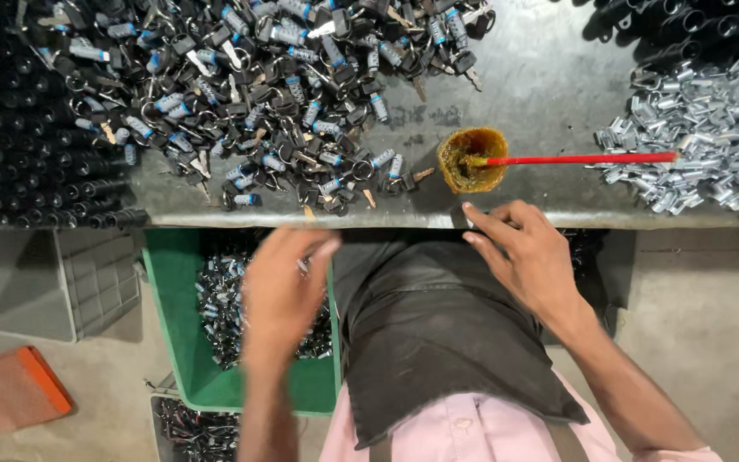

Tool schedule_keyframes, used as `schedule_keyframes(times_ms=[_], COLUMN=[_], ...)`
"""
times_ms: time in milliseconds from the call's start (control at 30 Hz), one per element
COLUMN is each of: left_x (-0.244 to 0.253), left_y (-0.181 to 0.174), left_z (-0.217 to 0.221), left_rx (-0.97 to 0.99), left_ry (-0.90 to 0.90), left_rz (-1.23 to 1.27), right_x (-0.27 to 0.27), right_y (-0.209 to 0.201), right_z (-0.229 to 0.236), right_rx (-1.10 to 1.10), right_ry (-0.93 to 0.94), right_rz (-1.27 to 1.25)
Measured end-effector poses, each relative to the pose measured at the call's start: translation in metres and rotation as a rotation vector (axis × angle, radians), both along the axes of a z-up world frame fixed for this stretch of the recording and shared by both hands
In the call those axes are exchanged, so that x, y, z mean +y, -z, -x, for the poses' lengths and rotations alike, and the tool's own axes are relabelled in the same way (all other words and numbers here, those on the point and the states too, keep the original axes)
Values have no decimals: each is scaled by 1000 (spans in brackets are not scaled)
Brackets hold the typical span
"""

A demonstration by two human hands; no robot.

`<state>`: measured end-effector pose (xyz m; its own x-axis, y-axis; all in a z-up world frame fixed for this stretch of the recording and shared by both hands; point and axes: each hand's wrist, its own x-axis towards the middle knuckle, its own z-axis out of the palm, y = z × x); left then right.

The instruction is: The person repeatedly picks small cylindrical key components from a pile, applies a yellow substance with a red brush, and attaches a metal clip to each component. The finished items are placed into a green bin below the work surface.

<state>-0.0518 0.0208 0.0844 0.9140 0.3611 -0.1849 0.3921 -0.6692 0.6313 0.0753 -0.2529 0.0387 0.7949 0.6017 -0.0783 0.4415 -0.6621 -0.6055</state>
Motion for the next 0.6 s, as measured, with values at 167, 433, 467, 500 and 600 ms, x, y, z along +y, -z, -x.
schedule_keyframes(times_ms=[167,433,467,500,600], left_x=[-52,-33,-27,-25,-29], left_y=[46,39,30,22,8], left_z=[-96,-75,-68,-59,-35], left_rx=[-20,-321,-439,-432,-355], left_ry=[-19,69,94,-10,-213], left_rz=[-281,-9,105,383,976], right_x=[13,4,2,0,-4], right_y=[13,27,27,27,23], right_z=[-2,-6,-7,-8,-7], right_rx=[-62,-180,-182,-168,-43], right_ry=[-28,-168,-187,-161,-42], right_rz=[26,-83,-111,-166,-295])
